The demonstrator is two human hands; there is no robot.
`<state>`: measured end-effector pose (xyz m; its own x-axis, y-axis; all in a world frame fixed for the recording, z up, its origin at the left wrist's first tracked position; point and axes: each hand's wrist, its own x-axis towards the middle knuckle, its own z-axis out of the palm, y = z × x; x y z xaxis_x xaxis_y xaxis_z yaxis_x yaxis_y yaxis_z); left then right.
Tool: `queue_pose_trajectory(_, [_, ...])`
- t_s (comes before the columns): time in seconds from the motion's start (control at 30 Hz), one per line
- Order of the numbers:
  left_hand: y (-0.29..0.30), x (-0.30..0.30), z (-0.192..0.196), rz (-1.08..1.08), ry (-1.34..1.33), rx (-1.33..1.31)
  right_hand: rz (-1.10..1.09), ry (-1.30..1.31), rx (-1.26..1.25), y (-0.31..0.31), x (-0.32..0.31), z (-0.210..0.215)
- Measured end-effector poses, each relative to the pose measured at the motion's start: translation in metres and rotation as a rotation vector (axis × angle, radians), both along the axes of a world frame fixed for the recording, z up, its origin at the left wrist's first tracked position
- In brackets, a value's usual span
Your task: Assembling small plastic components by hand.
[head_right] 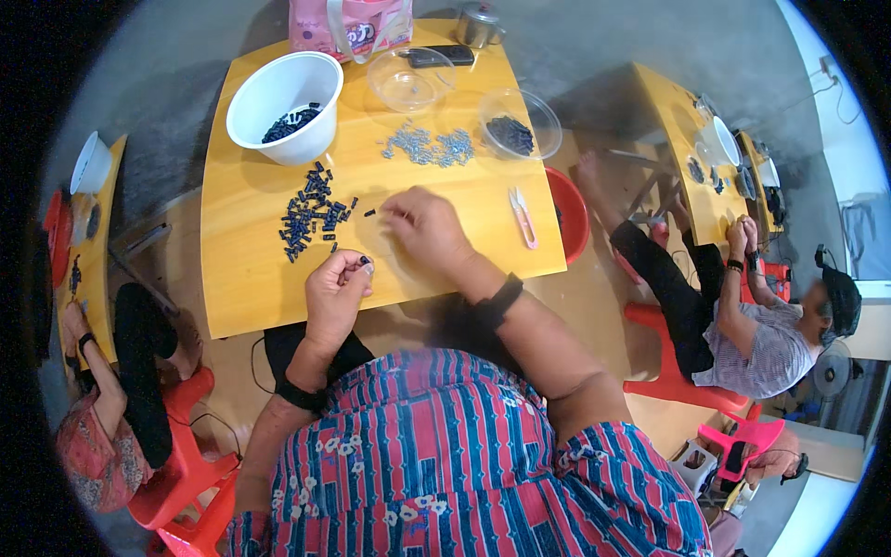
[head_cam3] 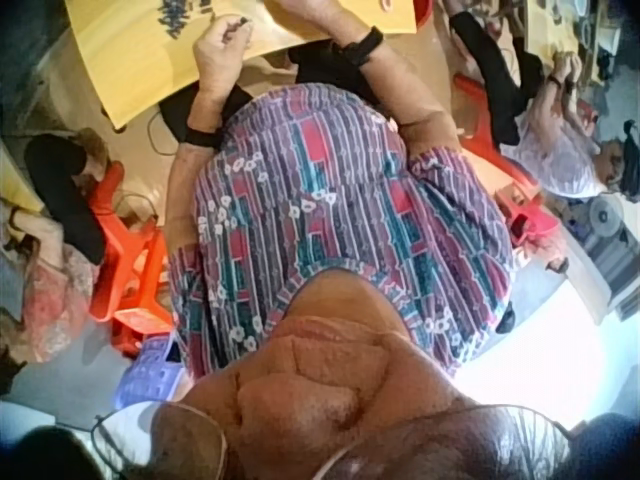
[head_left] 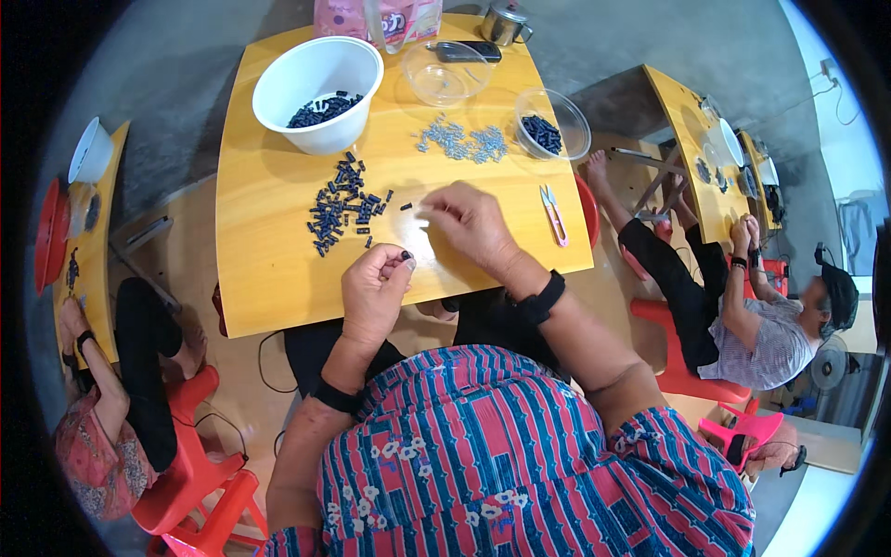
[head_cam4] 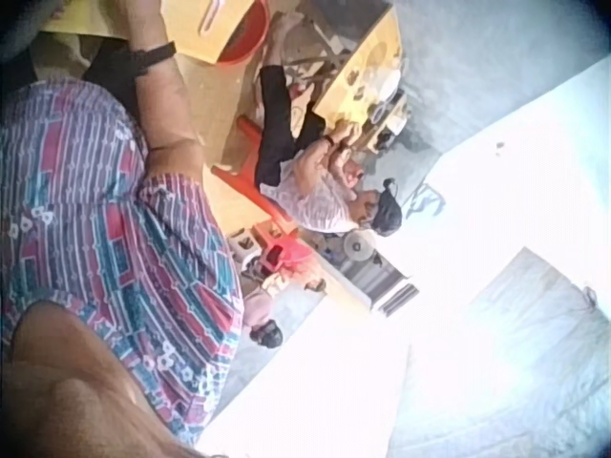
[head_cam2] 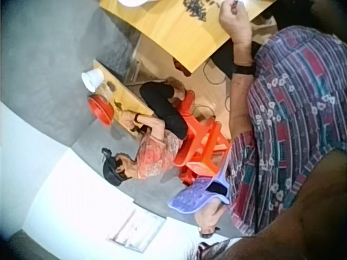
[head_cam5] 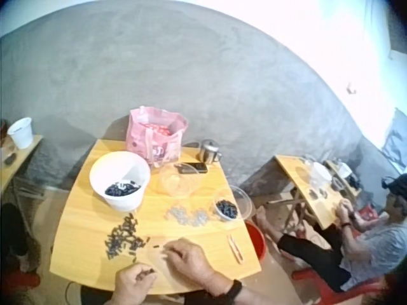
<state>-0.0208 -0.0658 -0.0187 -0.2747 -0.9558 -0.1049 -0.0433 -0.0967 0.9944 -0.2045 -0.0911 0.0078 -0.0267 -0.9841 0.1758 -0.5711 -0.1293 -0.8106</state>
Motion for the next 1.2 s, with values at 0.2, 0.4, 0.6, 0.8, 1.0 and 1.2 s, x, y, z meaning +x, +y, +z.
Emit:
queue_pose_trajectory(0.2, [0.0, 0.001, -0.001, 0.007, -0.018, -0.031, -0.073, 0.153, -0.086, -0.046, -0.014, -0.003])
queue_pose_trajectory(0.4, [0.0, 0.001, -0.003, -0.014, -0.012, -0.071, -0.101, 0.248, -0.066, -0.064, -0.008, -0.005])
queue_pose_trajectory(0.6, [0.0, 0.001, 0.0, -0.004, -0.043, -0.071, -0.117, 0.338, -0.166, -0.073, -0.011, -0.018])
queue_pose_trajectory(0.8, [0.0, 0.001, -0.002, -0.006, -0.036, -0.086, -0.096, 0.183, -0.149, -0.071, -0.019, -0.029])
queue_pose_trajectory(1.0, [-0.001, 0.002, -0.003, -0.011, -0.086, -0.119, -0.177, 0.082, -0.102, -0.067, -0.023, -0.029])
queue_pose_trajectory(1.2, [-0.001, 0.003, -0.005, -0.012, -0.078, -0.122, -0.119, 0.223, -0.121, -0.067, -0.014, -0.016])
